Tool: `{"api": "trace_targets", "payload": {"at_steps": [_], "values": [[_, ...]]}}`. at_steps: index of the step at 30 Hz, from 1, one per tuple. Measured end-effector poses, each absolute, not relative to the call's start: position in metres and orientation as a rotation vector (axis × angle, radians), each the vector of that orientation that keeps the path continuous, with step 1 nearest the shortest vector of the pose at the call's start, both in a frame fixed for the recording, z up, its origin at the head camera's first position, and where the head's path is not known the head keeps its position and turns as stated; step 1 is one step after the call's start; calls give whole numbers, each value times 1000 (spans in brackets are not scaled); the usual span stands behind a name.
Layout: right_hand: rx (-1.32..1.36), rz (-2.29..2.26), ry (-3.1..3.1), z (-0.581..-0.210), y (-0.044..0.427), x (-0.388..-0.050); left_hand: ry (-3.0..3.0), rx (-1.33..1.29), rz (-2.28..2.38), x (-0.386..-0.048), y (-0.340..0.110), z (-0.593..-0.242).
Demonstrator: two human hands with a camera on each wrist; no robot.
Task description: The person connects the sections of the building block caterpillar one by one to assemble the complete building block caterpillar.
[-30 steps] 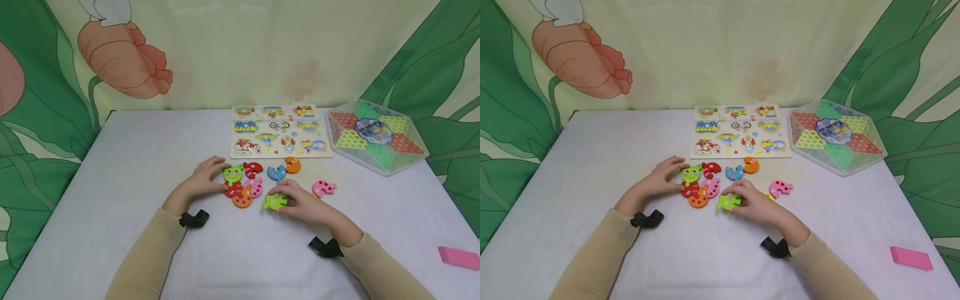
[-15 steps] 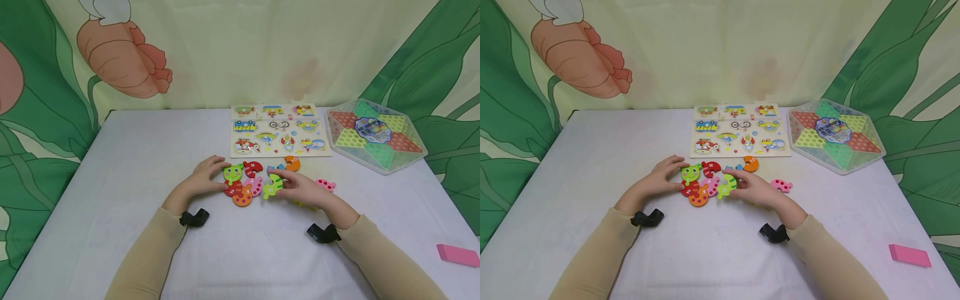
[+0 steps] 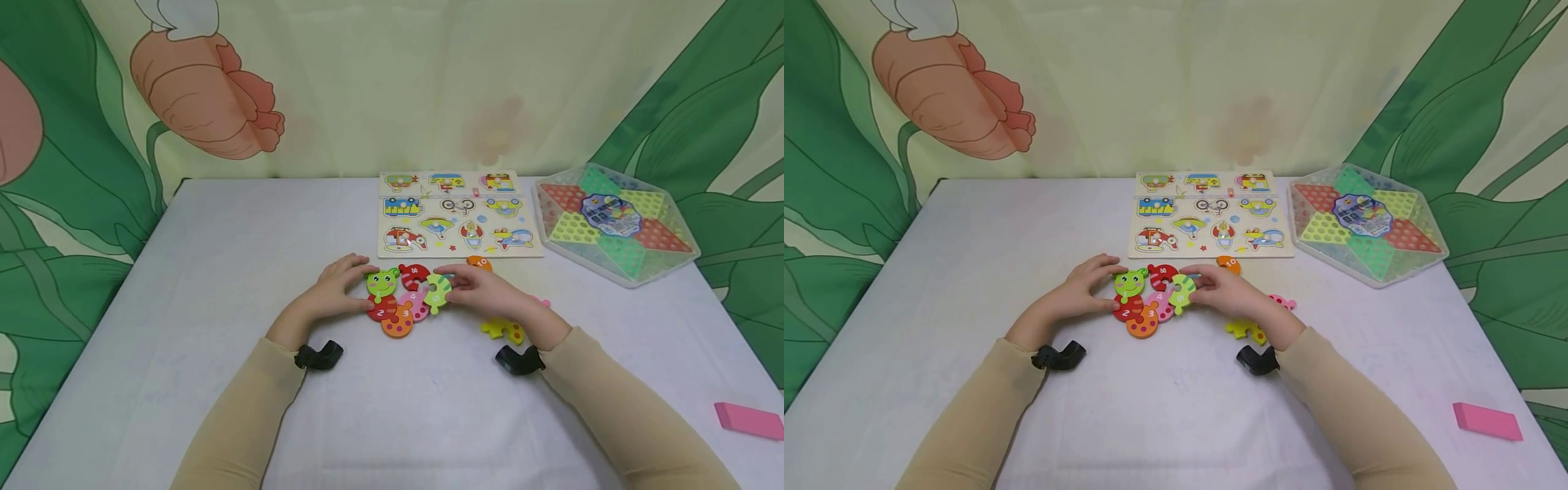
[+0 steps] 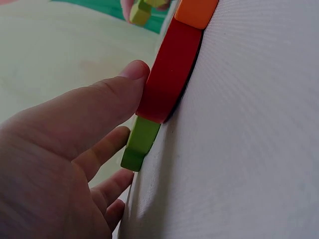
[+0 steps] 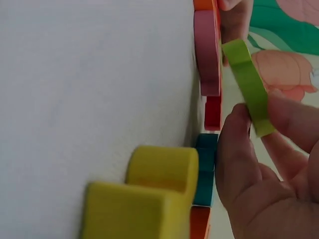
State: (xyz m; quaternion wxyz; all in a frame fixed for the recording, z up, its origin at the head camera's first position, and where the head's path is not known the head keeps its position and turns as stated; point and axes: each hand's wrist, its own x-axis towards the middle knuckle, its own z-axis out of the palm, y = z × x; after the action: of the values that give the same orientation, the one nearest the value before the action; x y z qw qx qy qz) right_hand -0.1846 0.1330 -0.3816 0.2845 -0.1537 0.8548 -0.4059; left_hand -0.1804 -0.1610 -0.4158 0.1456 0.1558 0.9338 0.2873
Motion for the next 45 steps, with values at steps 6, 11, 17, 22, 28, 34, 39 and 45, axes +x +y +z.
{"api": "trace_targets", "payload": {"at_steps": [6, 11, 17, 22, 28, 34, 39, 45], "values": [[-466, -1073, 2299, -379, 130, -188, 2686, 442, 836, -180, -160, -416], [-444, -1094, 2267, -380, 128, -194, 2687, 448, 830, -180, -161, -416], [-414, -1235, 2122, -380, 125, -202, 2689, 465, 824, -181, -161, -417], [-427, -1215, 2071, -382, 122, -203, 2686, 476, 833, -181, -161, -418], [-430, -1190, 2080, -384, 121, -204, 2685, 464, 838, -181, -161, -418], [-447, -1129, 2157, -385, 123, -207, 2688, 456, 839, -180, -161, -417], [-481, -1059, 2259, -385, 123, -208, 2696, 447, 829, -181, -160, -417], [-551, -937, 2376, -381, 118, -204, 2696, 458, 839, -181, -161, -418]]}}
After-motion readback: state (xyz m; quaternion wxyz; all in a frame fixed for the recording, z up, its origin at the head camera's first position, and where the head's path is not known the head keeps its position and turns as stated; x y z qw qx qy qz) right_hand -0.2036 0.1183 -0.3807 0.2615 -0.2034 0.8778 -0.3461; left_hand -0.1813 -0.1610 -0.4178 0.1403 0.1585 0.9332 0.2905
